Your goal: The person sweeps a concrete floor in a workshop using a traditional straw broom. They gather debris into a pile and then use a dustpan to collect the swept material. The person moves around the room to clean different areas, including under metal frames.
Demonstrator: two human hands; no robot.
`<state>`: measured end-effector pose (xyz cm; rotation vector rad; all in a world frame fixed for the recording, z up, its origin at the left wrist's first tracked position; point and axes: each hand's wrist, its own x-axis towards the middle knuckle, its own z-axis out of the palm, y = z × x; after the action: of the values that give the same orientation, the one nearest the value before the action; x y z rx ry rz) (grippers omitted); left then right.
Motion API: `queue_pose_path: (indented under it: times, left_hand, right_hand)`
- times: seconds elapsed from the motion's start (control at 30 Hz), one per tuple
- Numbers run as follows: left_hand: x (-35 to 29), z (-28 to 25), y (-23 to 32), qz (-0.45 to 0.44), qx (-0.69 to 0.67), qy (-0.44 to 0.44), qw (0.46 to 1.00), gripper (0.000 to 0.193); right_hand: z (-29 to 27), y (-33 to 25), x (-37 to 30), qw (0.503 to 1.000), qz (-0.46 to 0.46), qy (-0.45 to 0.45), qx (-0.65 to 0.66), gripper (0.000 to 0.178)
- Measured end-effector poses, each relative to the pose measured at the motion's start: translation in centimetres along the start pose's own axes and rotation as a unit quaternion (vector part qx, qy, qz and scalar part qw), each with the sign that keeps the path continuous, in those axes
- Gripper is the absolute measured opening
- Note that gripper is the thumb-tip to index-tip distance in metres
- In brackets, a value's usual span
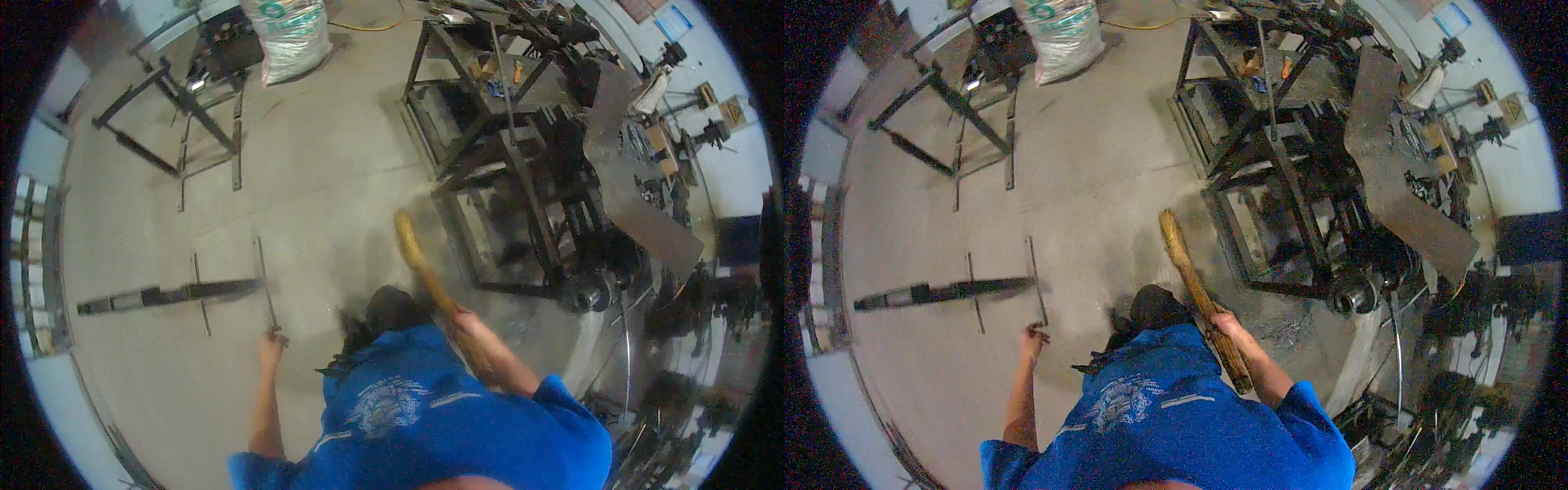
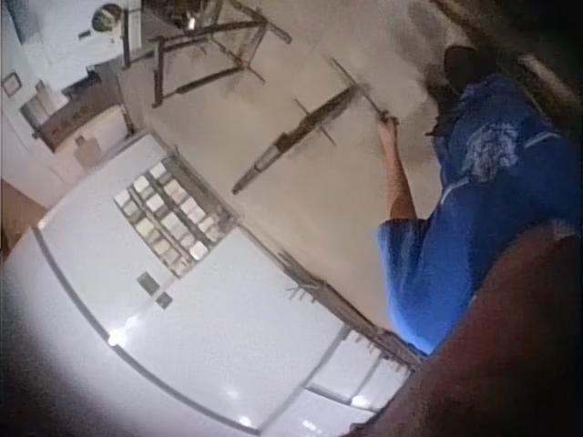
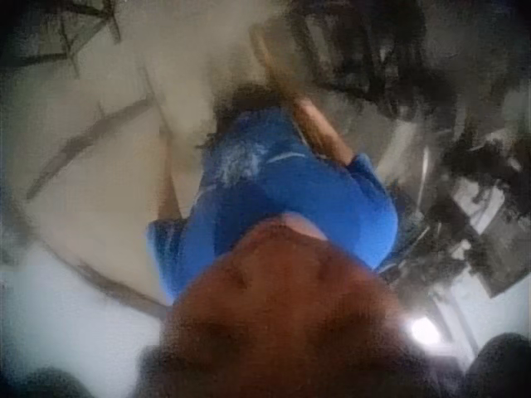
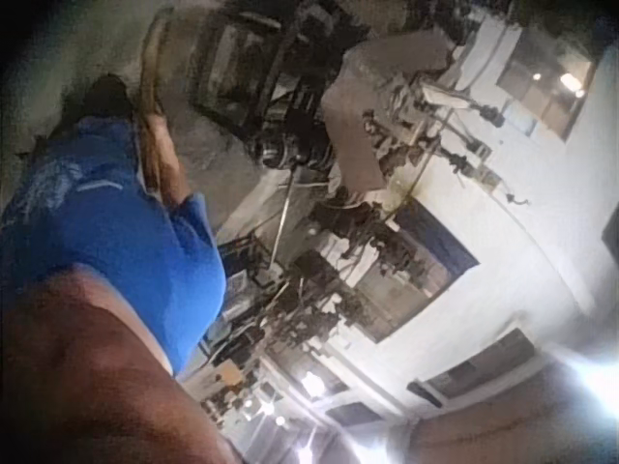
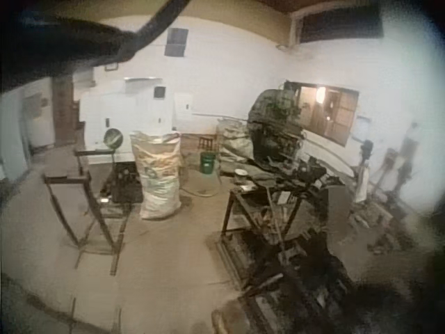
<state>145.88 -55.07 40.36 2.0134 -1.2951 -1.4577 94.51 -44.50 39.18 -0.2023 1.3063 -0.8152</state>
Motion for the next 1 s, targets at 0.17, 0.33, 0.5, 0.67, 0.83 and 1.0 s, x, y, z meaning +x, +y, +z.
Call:
queue_pose_path:
  times: [0.17,0.33,0.5,0.67,0.83,1.0]
  left_hand:
    - [13.7,0.9,14.5,0.081,-0.039,-0.070,0.994,0.030]
    - [21.6,-0.9,13.1,0.008,-0.040,-0.149,0.988,0.021]
    - [26.2,-3.5,18.1,-0.139,-0.115,-0.123,0.976,0.019]
    - [36.4,-5.8,22.3,-0.168,-0.240,-0.169,0.941,0.022]
    - [51.5,-7.0,29.8,-0.083,-0.111,-0.172,0.975,0.028]
    - [68.3,-5.9,50.1,0.019,0.028,-0.149,0.988,0.025]
  right_hand:
    - [-2.9,-3.4,8.7,0.969,-0.114,-0.064,-0.210,0.022]
    - [3.0,-11.7,19.7,0.873,-0.176,0.009,-0.454,0.012]
    - [7.2,-22.8,23.3,0.930,-0.163,-0.026,-0.328,0.013]
    - [10.9,-35.3,29.8,0.909,-0.228,-0.042,-0.347,0.012]
    - [20.0,-49.0,37.7,0.999,0.006,0.031,-0.022,0.010]
    - [22.1,-57.9,49.4,0.989,-0.085,0.017,0.122,0.024]
